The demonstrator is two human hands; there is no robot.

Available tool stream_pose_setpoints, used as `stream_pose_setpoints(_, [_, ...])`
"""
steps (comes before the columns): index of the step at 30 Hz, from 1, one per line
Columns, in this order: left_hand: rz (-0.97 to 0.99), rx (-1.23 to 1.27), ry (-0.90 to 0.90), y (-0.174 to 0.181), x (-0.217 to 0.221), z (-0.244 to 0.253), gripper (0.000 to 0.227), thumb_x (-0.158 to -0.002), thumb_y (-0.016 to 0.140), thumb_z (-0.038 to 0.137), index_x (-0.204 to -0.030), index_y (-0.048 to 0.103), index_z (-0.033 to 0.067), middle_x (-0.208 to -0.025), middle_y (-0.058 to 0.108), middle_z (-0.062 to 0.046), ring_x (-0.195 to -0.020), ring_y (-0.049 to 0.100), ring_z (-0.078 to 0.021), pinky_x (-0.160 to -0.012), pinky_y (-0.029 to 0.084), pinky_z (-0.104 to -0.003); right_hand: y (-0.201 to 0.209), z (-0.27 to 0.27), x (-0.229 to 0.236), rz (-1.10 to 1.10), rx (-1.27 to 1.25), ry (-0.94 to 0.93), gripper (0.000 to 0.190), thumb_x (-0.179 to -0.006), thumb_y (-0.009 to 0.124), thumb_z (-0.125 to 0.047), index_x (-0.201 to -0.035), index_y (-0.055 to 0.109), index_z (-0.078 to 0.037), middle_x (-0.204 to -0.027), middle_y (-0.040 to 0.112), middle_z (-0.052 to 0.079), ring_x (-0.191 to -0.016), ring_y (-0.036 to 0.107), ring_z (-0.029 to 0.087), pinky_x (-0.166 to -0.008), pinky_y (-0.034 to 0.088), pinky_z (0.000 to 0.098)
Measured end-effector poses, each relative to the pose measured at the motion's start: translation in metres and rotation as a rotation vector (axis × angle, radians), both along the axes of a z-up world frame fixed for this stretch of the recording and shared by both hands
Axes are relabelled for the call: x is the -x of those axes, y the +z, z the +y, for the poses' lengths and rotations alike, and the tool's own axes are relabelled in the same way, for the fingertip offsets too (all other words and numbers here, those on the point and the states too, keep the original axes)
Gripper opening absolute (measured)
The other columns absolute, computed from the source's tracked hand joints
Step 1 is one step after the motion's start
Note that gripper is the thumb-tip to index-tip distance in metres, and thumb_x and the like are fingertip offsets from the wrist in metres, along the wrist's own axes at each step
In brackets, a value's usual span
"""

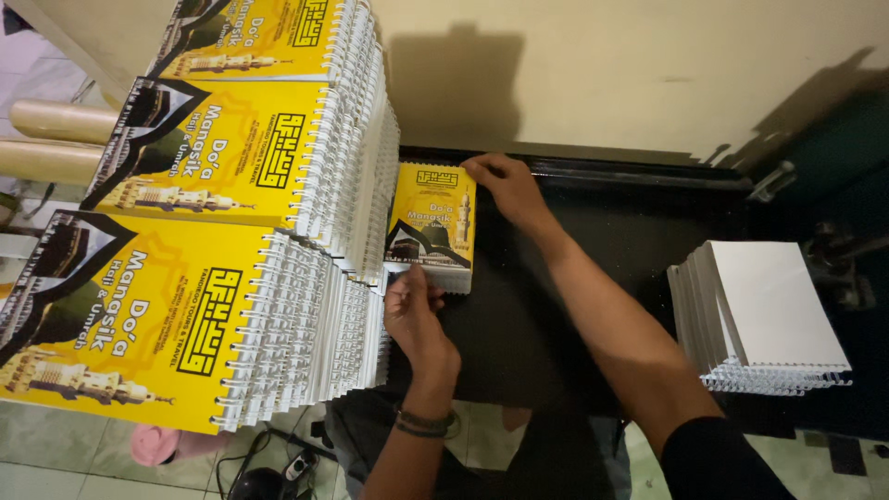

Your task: The person repeatedly picks up spiral-bound notebooks from a stack, opens them to check the pages, closes them, and places them onto a growing stack on the table. The person handles each notebook individually and maintains a consistent workflow throughout the clip.

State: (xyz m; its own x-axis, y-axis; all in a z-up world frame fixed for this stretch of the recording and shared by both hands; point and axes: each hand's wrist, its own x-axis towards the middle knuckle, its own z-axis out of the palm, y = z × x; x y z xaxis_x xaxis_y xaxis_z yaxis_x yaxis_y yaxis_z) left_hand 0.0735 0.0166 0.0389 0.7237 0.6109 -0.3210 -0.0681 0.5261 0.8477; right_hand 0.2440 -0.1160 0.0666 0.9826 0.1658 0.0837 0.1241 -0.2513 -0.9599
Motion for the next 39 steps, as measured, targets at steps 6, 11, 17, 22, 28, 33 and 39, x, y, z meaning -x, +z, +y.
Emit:
stream_pose_setpoints(6, [0.024, 0.002, -0.016, -0.028, 0.023, -0.008, 0.029, -0.099, 0.073, 0.031, -0.104, 0.062, 0.0044, -0.087, 0.063, -0.01, -0.075, 0.06, -0.019, -0.068, 0.044, -0.029, -0.01, -0.017, 0.016, -0.042, -0.082, -0.14, 0.041, -0.103, 0.067, -0.033, -0.13, 0.07, -0.002, -0.128, 0.068, 0.022, -0.127, 0.062, 0.037, -0.112, 0.044, 0.0501])
stream_pose_setpoints(11, [0.087, -0.266, -0.341, -0.042, 0.052, -0.025, 0.022, -0.105, 0.062, 0.027, -0.116, 0.067, 0.009, -0.103, 0.068, -0.012, -0.089, 0.067, -0.0222, -0.086, 0.052, -0.038, 0.021, -0.051, 0.126, -0.212, -0.082, -0.201, 0.026, -0.101, 0.067, -0.014, -0.125, 0.072, -0.006, -0.119, 0.071, 0.016, -0.121, 0.065, 0.03, -0.106, 0.05, 0.0449])
stream_pose_setpoints(17, [-0.114, -0.69, -0.582, -0.047, 0.059, -0.031, 0.017, -0.101, 0.06, 0.007, -0.114, 0.071, 0.0063, -0.099, 0.072, -0.013, -0.085, 0.071, -0.0227, -0.083, 0.057, -0.04, 0.058, -0.155, 0.256, -0.472, 0.28, -0.265, 0.026, -0.095, 0.065, 0.005, -0.115, 0.077, -0.005, -0.106, 0.073, 0.013, -0.109, 0.07, 0.034, -0.098, 0.054, 0.0468])
stream_pose_setpoints(22, [-0.171, -0.861, -0.629, -0.049, 0.062, -0.029, 0.019, -0.102, 0.056, 0.014, -0.114, 0.07, 0.0105, -0.104, 0.072, -0.006, -0.09, 0.068, -0.0167, -0.084, 0.056, -0.032, 0.049, -0.261, 0.315, -0.456, 0.95, -0.494, 0.023, -0.103, 0.072, -0.01, -0.125, 0.076, -0.007, -0.125, 0.071, 0.014, -0.12, 0.062, 0.033, -0.106, 0.046, 0.0421])
stream_pose_setpoints(28, [-0.149, -0.91, -0.658, -0.044, 0.063, -0.036, 0.02, -0.102, 0.054, 0.012, -0.112, 0.071, 0.0072, -0.106, 0.072, -0.008, -0.099, 0.071, -0.0201, -0.085, 0.059, -0.034, 0.011, -0.303, 0.339, -0.448, 1.025, -0.398, 0.033, -0.092, 0.079, -0.013, -0.124, 0.074, -0.012, -0.128, 0.069, 0.009, -0.122, 0.063, 0.031, -0.105, 0.052, 0.0435])
stream_pose_setpoints(33, [-0.127, -0.922, -0.697, -0.032, 0.069, -0.033, 0.021, -0.103, 0.053, 0.013, -0.117, 0.068, 0.0099, -0.11, 0.07, -0.006, -0.097, 0.068, -0.0172, -0.086, 0.057, -0.032, 0.0, -0.326, 0.34, -0.474, 1.176, -0.361, 0.029, -0.088, 0.083, -0.021, -0.116, 0.075, -0.02, -0.121, 0.068, 0.006, -0.112, 0.064, 0.029, -0.095, 0.052, 0.0412])
stream_pose_setpoints(39, [-0.166, -0.926, -0.653, -0.038, 0.069, -0.036, 0.02, -0.103, 0.054, 0.013, -0.112, 0.071, 0.0086, -0.106, 0.072, -0.006, -0.098, 0.07, -0.0188, -0.084, 0.059, -0.032, 0.036, -0.322, 0.328, -0.474, 1.042, -0.26, 0.024, -0.089, 0.078, -0.017, -0.113, 0.073, -0.016, -0.119, 0.069, 0.009, -0.112, 0.065, 0.03, -0.097, 0.048, 0.0436])
